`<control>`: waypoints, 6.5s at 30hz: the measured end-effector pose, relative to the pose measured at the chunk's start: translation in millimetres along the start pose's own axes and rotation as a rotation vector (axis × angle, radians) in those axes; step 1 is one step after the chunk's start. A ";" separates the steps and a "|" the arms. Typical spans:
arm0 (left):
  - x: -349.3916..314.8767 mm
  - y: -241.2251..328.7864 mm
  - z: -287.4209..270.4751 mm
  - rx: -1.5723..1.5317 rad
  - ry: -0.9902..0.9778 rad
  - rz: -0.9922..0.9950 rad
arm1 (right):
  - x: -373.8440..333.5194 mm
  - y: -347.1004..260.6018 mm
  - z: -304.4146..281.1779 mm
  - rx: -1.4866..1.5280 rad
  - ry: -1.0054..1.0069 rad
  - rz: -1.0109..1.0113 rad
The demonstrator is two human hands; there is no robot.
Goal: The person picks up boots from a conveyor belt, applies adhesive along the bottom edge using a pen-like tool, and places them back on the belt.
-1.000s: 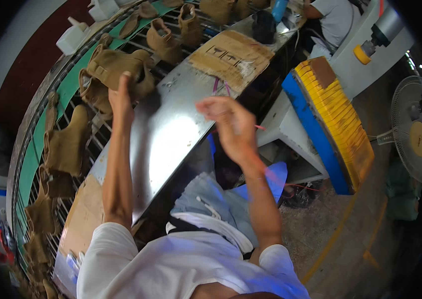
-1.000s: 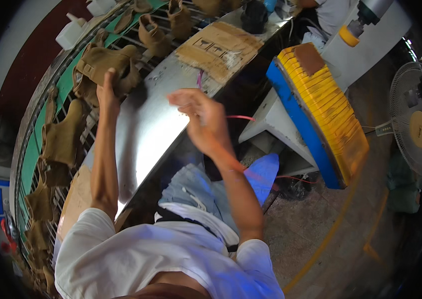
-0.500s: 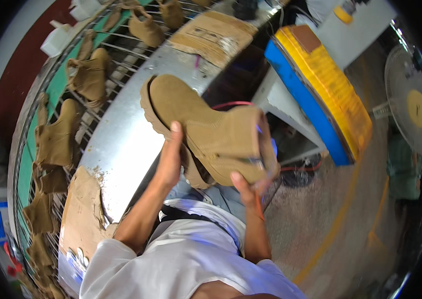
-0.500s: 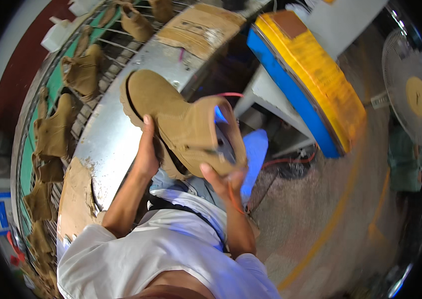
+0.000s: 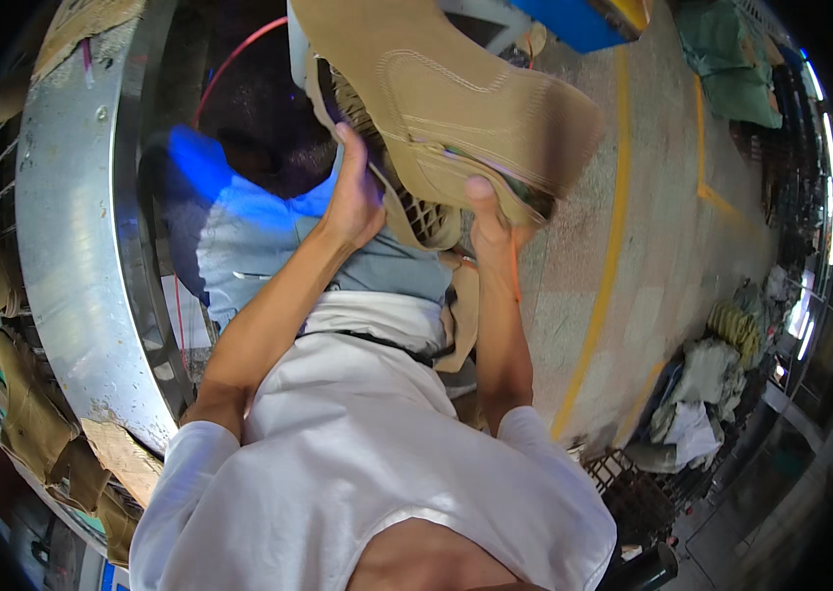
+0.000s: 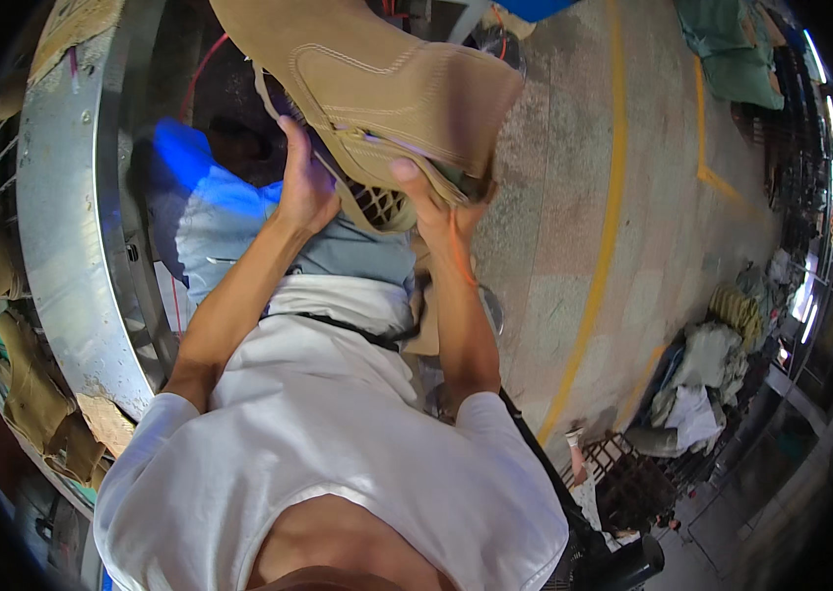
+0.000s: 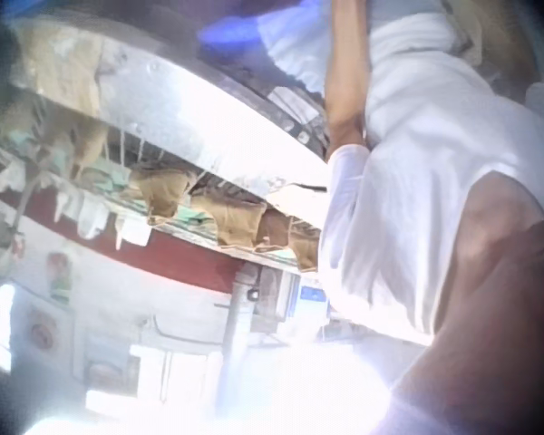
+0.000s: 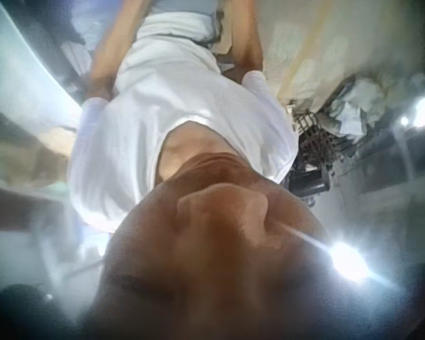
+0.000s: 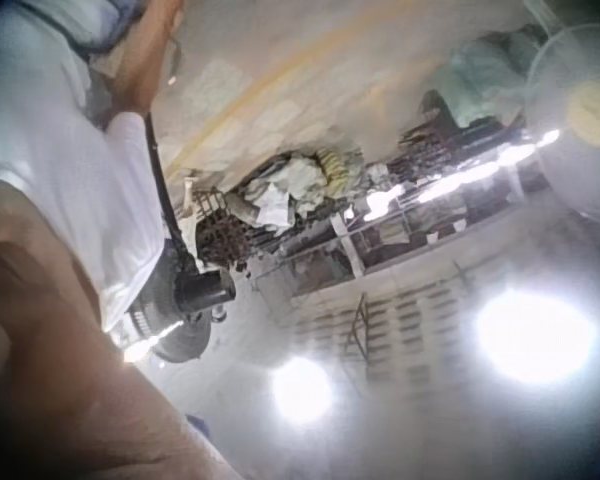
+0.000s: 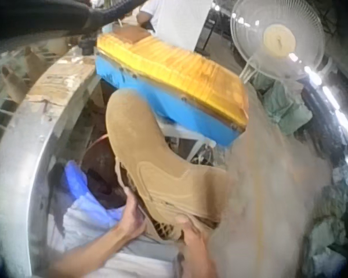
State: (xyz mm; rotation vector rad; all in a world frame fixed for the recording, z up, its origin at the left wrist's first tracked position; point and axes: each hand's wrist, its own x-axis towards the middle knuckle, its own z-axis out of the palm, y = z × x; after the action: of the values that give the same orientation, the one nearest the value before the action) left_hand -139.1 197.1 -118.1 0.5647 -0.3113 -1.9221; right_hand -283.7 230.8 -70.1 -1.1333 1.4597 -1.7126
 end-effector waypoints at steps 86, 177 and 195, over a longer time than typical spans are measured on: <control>21.4 17.9 -75.1 -0.433 0.054 -0.083 | -12.1 -7.7 16.7 -0.149 -0.063 0.161; -9.0 145.2 -60.9 1.117 0.709 0.281 | -79.4 21.1 -60.6 -0.319 -0.655 0.384; -2.7 132.2 -47.4 1.216 0.634 0.167 | 19.9 6.0 91.7 -0.279 -0.931 0.323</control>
State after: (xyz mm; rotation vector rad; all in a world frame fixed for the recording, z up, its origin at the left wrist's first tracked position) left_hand -9.3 147.7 -97.1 1.8021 -1.0626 -1.1192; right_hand -211.3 170.8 -69.4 -1.4576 1.1744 -0.5963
